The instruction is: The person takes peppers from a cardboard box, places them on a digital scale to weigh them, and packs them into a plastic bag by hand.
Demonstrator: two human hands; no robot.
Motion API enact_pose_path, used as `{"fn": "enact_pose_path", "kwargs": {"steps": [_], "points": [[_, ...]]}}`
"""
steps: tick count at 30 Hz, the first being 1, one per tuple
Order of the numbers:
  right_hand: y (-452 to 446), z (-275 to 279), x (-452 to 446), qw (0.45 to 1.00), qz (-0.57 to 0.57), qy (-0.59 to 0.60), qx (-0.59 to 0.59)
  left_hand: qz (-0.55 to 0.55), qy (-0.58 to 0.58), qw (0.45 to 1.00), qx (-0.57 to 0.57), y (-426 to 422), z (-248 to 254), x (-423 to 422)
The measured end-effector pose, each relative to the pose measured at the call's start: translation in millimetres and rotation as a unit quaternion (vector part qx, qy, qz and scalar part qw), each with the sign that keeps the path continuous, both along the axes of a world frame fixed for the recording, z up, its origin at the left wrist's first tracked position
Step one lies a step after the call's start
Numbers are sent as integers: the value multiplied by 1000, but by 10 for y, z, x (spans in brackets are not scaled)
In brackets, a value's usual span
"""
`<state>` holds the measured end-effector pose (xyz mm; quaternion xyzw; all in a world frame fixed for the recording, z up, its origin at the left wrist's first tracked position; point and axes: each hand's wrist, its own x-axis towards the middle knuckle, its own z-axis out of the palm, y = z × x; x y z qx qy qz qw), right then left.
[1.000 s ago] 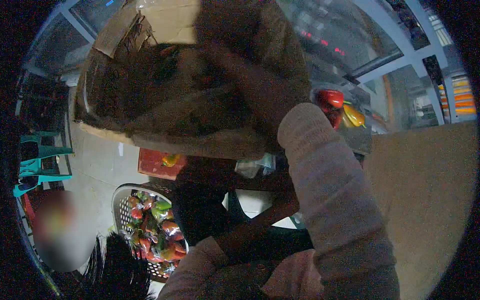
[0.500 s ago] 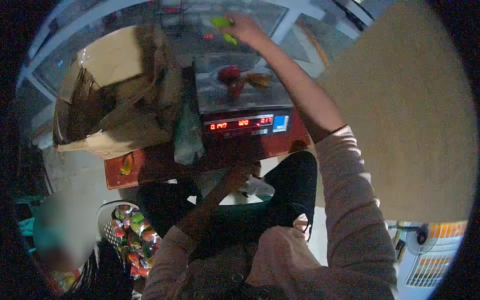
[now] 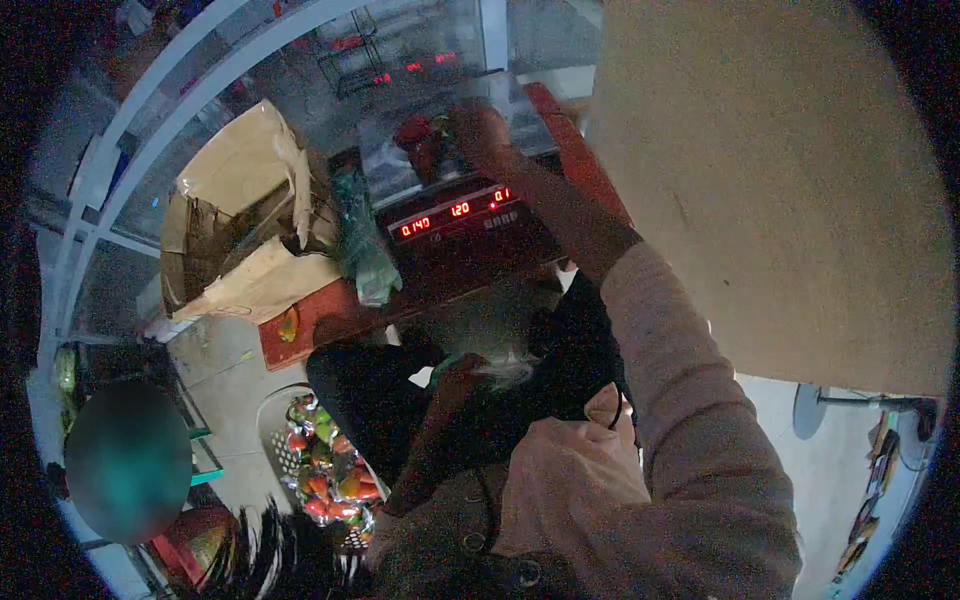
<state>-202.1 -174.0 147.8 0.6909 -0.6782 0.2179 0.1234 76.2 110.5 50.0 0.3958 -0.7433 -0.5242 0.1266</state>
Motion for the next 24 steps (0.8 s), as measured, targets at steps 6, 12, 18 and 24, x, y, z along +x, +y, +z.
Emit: {"fn": "enact_pose_path", "kwargs": {"steps": [6,12,18,24], "points": [[529,430,-63,995,96,42,4,8,-177,984,3,-8,279,-98],[1252,359,-587,982,69,-173,-9,-9,-104,986,-131,14,-44,-42],[1868,38,-792,977,-2,-214,26,115,-50,984,123,-22,-253,-36],[1830,-227,-822,958,43,-279,-44,25,-174,984,-27,-71,-224,-33]]}}
